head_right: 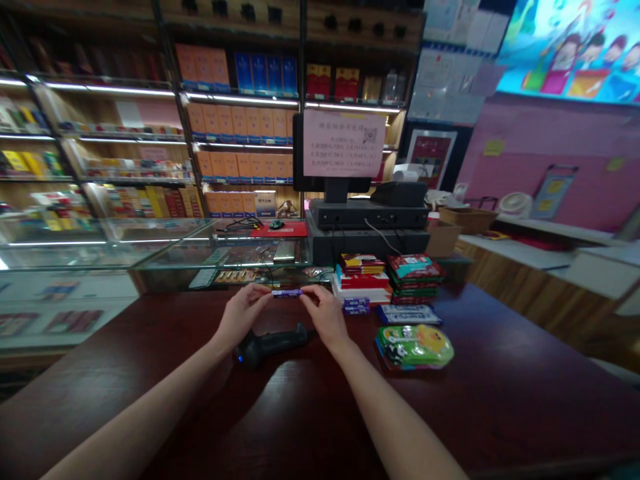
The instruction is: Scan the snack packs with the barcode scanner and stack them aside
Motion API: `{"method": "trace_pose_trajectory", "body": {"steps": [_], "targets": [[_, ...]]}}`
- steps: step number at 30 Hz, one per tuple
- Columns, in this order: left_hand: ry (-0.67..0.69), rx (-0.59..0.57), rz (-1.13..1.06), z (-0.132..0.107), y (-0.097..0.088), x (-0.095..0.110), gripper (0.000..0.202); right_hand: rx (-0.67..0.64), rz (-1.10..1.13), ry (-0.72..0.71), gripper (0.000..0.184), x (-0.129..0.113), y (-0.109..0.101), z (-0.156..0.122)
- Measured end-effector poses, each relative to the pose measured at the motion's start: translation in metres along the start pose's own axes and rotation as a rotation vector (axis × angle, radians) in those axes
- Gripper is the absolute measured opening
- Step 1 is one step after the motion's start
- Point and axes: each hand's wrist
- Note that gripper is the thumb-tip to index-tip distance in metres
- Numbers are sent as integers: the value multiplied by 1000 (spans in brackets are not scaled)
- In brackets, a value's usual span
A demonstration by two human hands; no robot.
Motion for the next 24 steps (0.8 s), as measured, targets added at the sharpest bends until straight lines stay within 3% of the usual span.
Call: {"method": "trace_pose_trajectory", "body": {"steps": [9, 17, 24], "targets": [[39, -60, 9, 3, 53, 25, 9, 85, -23, 110, 26, 25, -42, -1], [25, -203, 83, -2, 105, 41, 24, 186, -113, 185, 24, 65, -79, -3], [-23, -289, 108, -3, 142, 39, 38, 141, -170, 291, 17, 101, -96, -6]]}}
Point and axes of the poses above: each hand's wrist, its own z-axis towards the middle knuckle, its own y-axis out of the palm, x = y × z, and after that the axes turned 13 degrees about -z, right-handed
